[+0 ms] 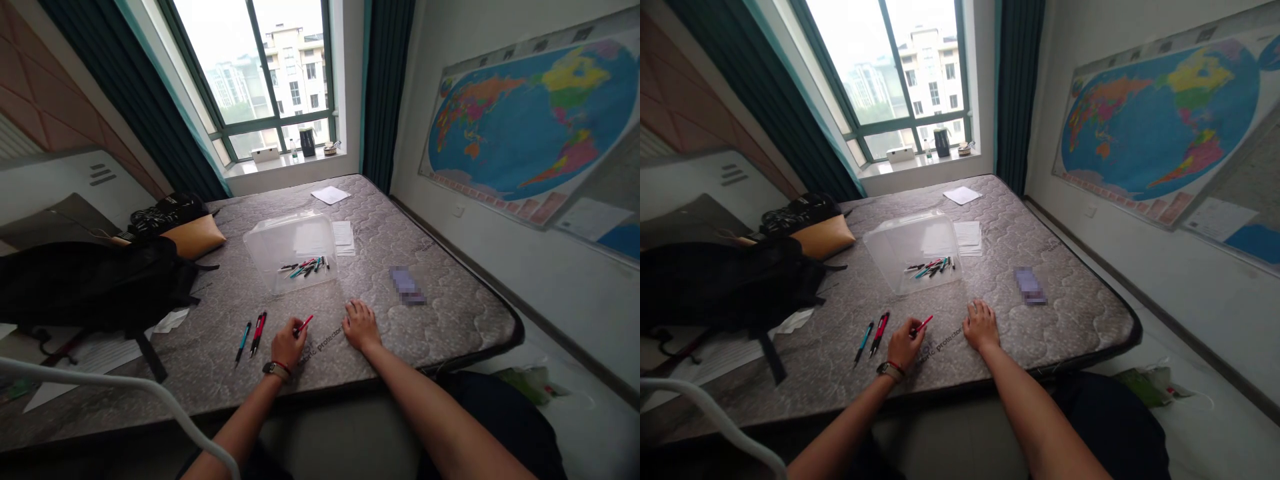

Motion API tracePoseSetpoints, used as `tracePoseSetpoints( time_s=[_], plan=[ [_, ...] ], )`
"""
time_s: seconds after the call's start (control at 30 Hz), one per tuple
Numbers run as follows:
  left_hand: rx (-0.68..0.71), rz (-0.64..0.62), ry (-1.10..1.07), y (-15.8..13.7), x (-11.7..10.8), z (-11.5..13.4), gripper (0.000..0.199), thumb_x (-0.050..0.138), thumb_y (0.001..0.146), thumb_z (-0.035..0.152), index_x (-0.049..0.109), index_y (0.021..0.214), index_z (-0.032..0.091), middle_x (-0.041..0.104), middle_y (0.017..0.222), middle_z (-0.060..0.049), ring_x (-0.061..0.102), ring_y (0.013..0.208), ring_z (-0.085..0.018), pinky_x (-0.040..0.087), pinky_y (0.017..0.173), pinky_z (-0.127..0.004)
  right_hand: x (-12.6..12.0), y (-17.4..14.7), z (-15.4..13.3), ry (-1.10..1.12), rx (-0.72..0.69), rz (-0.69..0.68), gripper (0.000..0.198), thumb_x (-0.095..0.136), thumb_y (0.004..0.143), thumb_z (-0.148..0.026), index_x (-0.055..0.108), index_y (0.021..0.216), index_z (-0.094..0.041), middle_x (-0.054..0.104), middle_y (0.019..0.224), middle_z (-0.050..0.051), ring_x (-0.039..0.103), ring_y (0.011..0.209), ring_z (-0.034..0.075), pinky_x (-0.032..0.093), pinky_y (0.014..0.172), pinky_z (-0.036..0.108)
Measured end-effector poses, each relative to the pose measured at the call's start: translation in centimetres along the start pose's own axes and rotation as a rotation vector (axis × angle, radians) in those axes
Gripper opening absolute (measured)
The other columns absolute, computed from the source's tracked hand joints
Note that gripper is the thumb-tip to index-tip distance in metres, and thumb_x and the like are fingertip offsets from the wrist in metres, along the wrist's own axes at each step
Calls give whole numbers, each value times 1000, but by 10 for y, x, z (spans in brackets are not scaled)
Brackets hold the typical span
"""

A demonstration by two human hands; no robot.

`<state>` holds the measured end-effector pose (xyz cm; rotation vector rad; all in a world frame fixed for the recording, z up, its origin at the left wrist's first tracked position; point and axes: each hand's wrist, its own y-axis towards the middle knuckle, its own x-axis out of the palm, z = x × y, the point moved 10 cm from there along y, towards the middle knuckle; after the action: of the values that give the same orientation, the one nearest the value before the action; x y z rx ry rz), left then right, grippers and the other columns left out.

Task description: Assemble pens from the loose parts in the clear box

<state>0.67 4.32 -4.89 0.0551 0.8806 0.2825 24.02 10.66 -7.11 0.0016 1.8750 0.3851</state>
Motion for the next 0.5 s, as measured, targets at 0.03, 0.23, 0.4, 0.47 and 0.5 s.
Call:
tracePoseSetpoints(
  time_s=[0.03, 0.23, 0.4, 0.47, 0.5],
  plan=[
    [-22, 31, -71, 19, -1, 4, 20, 59, 84, 41, 62, 91, 23, 68, 81, -2, 64, 72, -16, 46, 68, -26, 0, 0, 0, -2, -3, 1, 39, 49, 87, -29, 56, 124, -21, 49, 139, 11, 36, 131, 26, 23, 108, 40],
    [-175, 128, -447, 130, -11, 5, 84, 75, 72, 34, 29, 141, 20, 50, 137, -20, 64, 104, -22, 52, 83, -35, -1, 0, -1, -4, -5, 8, 38, 48, 86, -28, 55, 123, -21, 49, 139, 11, 36, 131, 26, 22, 109, 40],
    [-18, -92, -38, 114, -8, -21, 58, 71, 69, 19, 55, 125, 18, 55, 134, -13, 47, 129, -26, 35, 110, -41, -1, 0, 0, 4, 10, -20, 39, 48, 87, -28, 55, 124, -21, 48, 140, 11, 35, 132, 26, 22, 109, 40],
    [-43, -155, -5, 85, -9, -46, 46, 70, 66, 15, 64, 112, 17, 63, 122, -12, 55, 119, -27, 39, 106, -42, -2, 0, 0, 5, 13, -28, 39, 48, 87, -29, 55, 125, -21, 47, 141, 11, 34, 132, 26, 22, 109, 40],
    [-56, -192, 4, 71, -9, -56, 42, 69, 67, 15, 66, 108, 18, 66, 116, -11, 60, 112, -26, 44, 101, -41, -2, 0, 0, 4, 12, -32, 39, 48, 87, -29, 55, 125, -21, 47, 141, 11, 34, 132, 26, 22, 108, 40]
  ],
)
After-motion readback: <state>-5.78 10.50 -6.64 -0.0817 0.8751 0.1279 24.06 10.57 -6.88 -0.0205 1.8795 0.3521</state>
